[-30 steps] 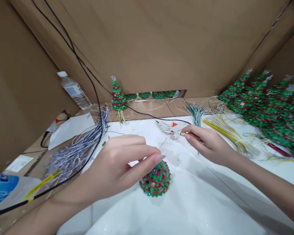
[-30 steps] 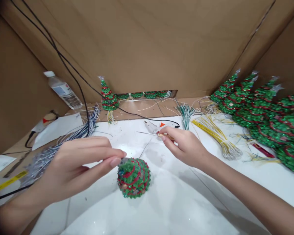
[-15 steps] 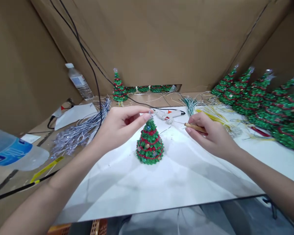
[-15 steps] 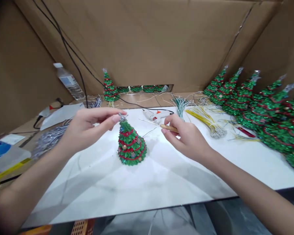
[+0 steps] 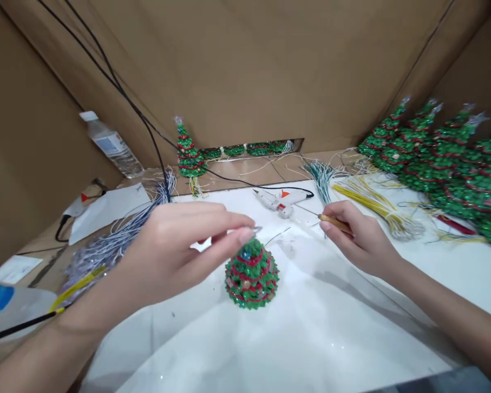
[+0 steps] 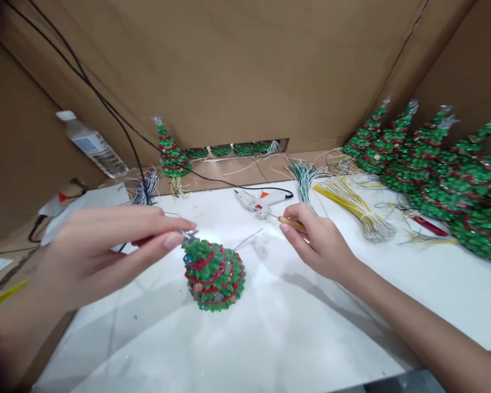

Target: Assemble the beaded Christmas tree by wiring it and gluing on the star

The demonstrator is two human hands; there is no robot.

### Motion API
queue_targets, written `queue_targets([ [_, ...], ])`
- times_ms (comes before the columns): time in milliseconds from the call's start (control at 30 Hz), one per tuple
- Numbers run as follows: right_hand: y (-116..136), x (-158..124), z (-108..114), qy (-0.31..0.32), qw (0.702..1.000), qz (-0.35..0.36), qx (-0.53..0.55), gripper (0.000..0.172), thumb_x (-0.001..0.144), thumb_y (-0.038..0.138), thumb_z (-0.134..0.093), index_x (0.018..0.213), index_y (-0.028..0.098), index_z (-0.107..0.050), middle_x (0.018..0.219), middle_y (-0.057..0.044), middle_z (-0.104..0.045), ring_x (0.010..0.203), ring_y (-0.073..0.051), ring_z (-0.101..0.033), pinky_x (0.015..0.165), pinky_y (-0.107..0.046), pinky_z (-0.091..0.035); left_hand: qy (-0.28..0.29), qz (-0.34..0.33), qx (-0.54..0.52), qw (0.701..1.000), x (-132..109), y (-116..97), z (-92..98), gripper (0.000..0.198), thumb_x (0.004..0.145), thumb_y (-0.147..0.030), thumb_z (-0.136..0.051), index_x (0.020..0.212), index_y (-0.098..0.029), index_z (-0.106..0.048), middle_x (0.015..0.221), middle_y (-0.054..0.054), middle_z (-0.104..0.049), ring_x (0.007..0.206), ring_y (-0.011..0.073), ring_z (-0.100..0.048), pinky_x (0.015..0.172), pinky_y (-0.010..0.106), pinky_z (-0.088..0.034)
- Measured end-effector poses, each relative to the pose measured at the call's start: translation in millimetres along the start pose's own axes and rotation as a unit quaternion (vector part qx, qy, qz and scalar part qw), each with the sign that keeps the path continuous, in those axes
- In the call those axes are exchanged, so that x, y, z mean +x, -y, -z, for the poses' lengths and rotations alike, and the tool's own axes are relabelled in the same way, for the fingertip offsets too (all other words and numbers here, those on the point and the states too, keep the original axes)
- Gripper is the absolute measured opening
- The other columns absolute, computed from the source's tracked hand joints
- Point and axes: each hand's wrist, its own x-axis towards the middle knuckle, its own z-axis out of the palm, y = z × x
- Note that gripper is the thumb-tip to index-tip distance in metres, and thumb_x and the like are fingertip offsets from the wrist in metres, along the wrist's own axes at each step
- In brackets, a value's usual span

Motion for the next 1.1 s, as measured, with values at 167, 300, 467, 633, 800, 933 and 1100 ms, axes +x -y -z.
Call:
queue_targets([
  [167,15,-12,9,0.001,0.999,0.042,0.005,0.008,0.095,0.029,-0.049,0.099,0.022,-0.048,0.074,0.001,-0.059,0.057,-0.011,-0.053,0.054,-0.022,-0.039,-0.056,0.078,0.080,0.992,-12,-17,-9.5,0.020,0.092,-0.032,-0.061,0.089,-0.021,-0.077,0.067,0.000,-0.070,0.053,0.0108,-0.055,0.049,0.022,-0.038],
  [300,35,-16,11,0.001,0.997,0.074,0.018,0.008,0.096,0.028,-0.045,0.099,0.022,-0.047,0.072,0.000,-0.059,0.057,-0.012,-0.055,0.054,-0.022,-0.040,-0.039,0.133,0.070,0.988,-14,-27,-6.3,0.028,0.092,-0.039,-0.058,0.090,-0.020,-0.078,0.066,0.001,-0.069,0.055,0.0125,-0.054,0.049,0.023,-0.037],
  [467,49,-11,9,-0.046,0.993,0.107,0.008,0.009,0.096,0.027,-0.046,0.103,0.022,-0.046,0.073,0.001,-0.061,0.057,-0.011,-0.056,0.055,-0.021,-0.041,-0.011,0.138,0.058,0.989,-2,-33,3.3,0.026,0.088,-0.037,-0.062,0.075,-0.018,-0.074,0.062,0.000,-0.064,0.052,0.0106,-0.048,0.049,0.022,-0.035],
  [633,57,-3,2,-0.083,0.989,0.123,-0.012,0.010,0.095,0.029,-0.050,0.099,0.022,-0.045,0.073,0.001,-0.060,0.057,-0.010,-0.056,0.055,-0.021,-0.039,-0.026,0.162,-0.041,0.986,6,-28,6.8,0.026,0.082,-0.039,-0.071,0.066,-0.017,-0.069,0.055,-0.001,-0.057,0.049,0.0094,-0.041,0.043,0.022,-0.031],
  [800,59,3,-11,-0.092,0.986,0.122,0.063,0.008,0.095,0.027,-0.049,0.096,0.021,-0.043,0.068,0.004,-0.055,0.051,-0.008,-0.048,0.051,-0.020,-0.034,0.023,0.170,-0.083,0.982,8,-26,10.9,0.036,0.083,-0.045,-0.069,0.063,-0.016,-0.066,0.051,-0.003,-0.044,0.048,0.0082,-0.033,0.041,0.023,-0.024],
  [933,56,3,-22,-0.106,0.983,0.120,0.094,0.007,0.092,0.025,-0.049,0.093,0.021,-0.043,0.066,0.004,-0.052,0.049,-0.008,-0.042,0.049,-0.020,-0.032,0.040,0.166,-0.080,0.982,6,-27,14.7,0.034,0.085,-0.043,-0.066,0.069,-0.014,-0.071,0.052,-0.003,-0.045,0.049,0.0084,-0.034,0.042,0.023,-0.024],
  [1100,51,-4,-32,-0.125,0.980,0.131,0.081,0.006,0.093,0.026,-0.050,0.093,0.021,-0.046,0.070,0.002,-0.056,0.052,-0.008,-0.047,0.051,-0.021,-0.039,0.039,0.167,-0.064,0.983,4,-32,16.0,0.028,0.086,-0.036,-0.062,0.075,-0.013,-0.075,0.052,-0.003,-0.047,0.048,0.0082,-0.033,0.042,0.022,-0.024],
])
